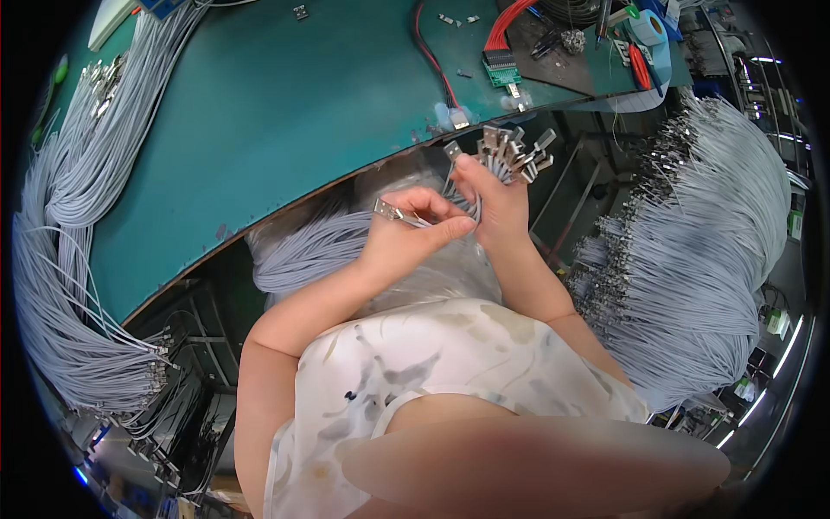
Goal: The person assembles electrical wire harnesses by hand, connecting wire bundles to electrical connectors and terminal pins, then covers the connections with plastic sleeves. The assembled harnesses are tested using a manual testing fixture and an alignment probe.
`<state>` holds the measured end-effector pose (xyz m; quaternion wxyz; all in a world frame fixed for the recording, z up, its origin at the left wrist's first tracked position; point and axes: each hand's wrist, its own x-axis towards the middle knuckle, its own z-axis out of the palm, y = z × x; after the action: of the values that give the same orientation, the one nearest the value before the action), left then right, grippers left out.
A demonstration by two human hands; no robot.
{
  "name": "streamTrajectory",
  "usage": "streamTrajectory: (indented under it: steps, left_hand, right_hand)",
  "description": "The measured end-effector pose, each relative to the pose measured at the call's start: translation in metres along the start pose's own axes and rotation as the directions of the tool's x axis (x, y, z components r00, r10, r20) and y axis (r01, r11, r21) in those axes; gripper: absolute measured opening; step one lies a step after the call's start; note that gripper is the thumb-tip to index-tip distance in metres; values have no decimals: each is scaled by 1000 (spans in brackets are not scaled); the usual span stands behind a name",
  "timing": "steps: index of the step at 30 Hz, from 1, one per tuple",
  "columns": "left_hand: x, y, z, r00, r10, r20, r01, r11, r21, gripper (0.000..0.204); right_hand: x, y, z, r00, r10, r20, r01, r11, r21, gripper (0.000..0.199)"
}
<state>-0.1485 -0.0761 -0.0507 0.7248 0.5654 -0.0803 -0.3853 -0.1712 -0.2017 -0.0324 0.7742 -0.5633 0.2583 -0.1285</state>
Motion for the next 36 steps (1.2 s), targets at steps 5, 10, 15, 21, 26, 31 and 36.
streamTrajectory:
  steps: [5, 10, 15, 21, 26, 31, 36]
  left_hand:
    - [-3, 4, -6, 997, 74, 29, -71, 992, -101, 15]
    - [0, 5, -1, 999, 20, -43, -33, 940, -340, 14]
    - [7, -2, 5, 978, 136, -159, -193, 880, -435, 16]
    - [17, -2, 7, 966, 153, -209, -223, 901, -373, 36]
    - [13, -7, 5, 971, 153, -186, -204, 933, -297, 43]
    - [17, -11, 5, 967, 206, -148, -232, 955, -185, 40]
    - [14, -10, 5, 955, 280, -95, -291, 947, -134, 38]
  right_hand:
    - [9, -1, 1, 997, -2, -72, 7, 997, 71, 9]
    - [10, 1, 4, 993, -7, -119, 24, 990, 141, 9]
    - [12, -2, 12, 997, -14, -78, 26, 987, 156, 10]
    - [13, -1, 3, 979, 40, 200, -54, 997, 63, 19]
    - [-5, 6, -3, 996, -32, 84, 25, 997, 74, 18]
    - [0, -1, 3, 993, -46, 109, 41, 998, 44, 20]
    - [2, -5, 7, 998, -3, 60, 0, 998, 58, 18]
